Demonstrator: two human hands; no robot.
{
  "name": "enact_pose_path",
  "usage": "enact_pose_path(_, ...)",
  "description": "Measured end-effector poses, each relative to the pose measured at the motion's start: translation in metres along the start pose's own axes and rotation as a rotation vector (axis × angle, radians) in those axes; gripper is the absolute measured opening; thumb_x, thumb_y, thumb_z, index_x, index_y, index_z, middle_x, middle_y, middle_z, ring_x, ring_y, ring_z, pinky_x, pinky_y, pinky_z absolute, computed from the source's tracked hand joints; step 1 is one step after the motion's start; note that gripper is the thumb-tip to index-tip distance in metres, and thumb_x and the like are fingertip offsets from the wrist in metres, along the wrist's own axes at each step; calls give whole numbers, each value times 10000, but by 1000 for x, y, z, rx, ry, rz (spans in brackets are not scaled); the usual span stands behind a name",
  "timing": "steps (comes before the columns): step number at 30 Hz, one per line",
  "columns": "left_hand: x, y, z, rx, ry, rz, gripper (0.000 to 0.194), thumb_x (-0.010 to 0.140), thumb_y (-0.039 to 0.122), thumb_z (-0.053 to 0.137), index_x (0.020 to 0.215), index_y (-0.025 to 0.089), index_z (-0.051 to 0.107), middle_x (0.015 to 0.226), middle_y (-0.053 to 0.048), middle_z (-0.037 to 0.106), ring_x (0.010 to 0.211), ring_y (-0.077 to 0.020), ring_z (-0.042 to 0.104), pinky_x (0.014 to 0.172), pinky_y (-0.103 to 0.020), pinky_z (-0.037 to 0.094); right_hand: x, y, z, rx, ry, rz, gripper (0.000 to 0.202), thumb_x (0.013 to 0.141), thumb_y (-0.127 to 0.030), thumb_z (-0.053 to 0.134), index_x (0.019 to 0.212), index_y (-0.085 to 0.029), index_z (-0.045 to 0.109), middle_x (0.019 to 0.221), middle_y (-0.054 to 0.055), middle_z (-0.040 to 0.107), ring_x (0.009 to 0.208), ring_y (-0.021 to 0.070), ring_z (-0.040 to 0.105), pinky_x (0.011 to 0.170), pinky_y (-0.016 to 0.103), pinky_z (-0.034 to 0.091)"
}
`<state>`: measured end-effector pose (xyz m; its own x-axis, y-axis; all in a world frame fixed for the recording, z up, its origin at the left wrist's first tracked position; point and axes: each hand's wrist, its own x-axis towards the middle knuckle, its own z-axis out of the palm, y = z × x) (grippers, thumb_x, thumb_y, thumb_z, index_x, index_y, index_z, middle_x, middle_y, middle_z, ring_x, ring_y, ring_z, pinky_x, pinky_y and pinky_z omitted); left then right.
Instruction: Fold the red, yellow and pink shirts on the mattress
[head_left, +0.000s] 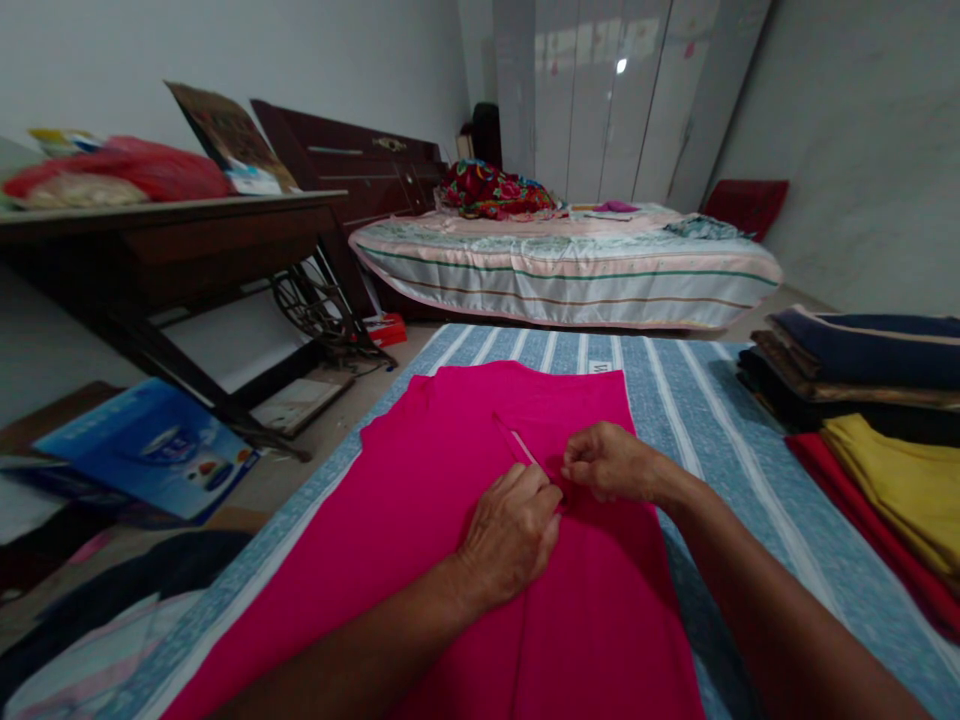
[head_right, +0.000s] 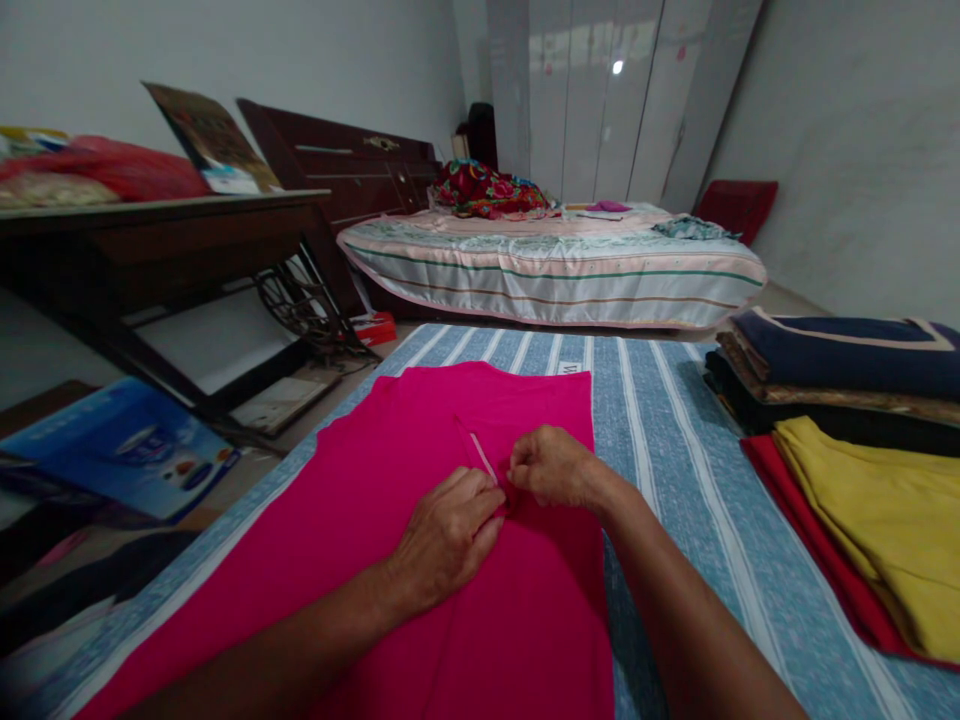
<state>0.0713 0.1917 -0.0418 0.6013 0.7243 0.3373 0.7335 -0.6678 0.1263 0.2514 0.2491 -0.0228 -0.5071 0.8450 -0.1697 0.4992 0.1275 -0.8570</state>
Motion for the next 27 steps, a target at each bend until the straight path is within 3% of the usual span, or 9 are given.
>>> enact_pose_path(5, -5, 4, -3, 3, 40, 55, 40, 818, 192, 548, 812, 164, 577, 850, -55, 586, 751, -177, 500, 680, -314, 432, 3, 0, 6, -164, -11, 17, 111, 673, -80, 516, 609, -158, 563, 446, -78, 463, 400, 60, 424, 405, 180, 263)
enact_pose_path(12, -6, -4, 4, -50, 128, 97, 218, 899, 148, 413, 732, 155, 553, 737, -44, 560, 694, -153, 499, 645, -290, 424, 3, -3, 5, -300, 20, 17, 89, 702, -166, 588, 615, -153, 597, 464, -67, 471, 444, 71, 438, 424, 195, 252)
enact_pose_path(17, -5, -4, 4, -95, 141, 75, 157, 871, 147, 469, 740, 170, 553, 749, -38, 576, 708, -156, 520, 643, -280, 442, 4, -2, 8, -406, 22, -32, 48, 648, -198, 635, 639, -153, 649, 519, -52, 520, 485, 81, 442, 440, 205, 255)
enact_pose_path(20, -5, -2, 2, -129, 173, -9, 54, 800, 133, 540, 823, 174, 566, 875, -60, 616, 837, -189, 556, 734, -314, 484, 5, 0, 10, -414, 3, -11, 50, 652, -187, 619, 655, -160, 661, 509, -53, 519, 484, 83, 439, 444, 206, 253)
enact_pose_path(23, -4, -3, 4, -113, 179, -69, 285, 745, 153, 586, 1029, 164, 561, 1166, -116, 587, 1087, -249, 529, 921, -403, 465, 5, 0, 9, -385, -15, -47, 77, 677, -176, 589, 658, -165, 663, 525, -47, 533, 499, 87, 456, 460, 204, 267)
enact_pose_path(25, -5, -4, 5, -90, 126, -72, 356, 749, 182, 591, 1102, 161, 545, 1236, -129, 564, 1146, -263, 511, 969, -434, 442, 5, -1, 7, -380, 55, -70, 99, 699, -178, 568, 668, -163, 661, 567, -29, 573, 531, 97, 485, 484, 206, 291)
enact_pose_path(27, -5, -6, 6, -78, 62, -75, 311, 770, 201, 584, 1077, 160, 562, 1188, -122, 598, 1097, -257, 545, 943, -433, 458, 5, -3, 7, -400, 236, -58, 129, 730, -182, 539, 733, -162, 667, 625, -3, 616, 576, 117, 520, 526, 216, 325)
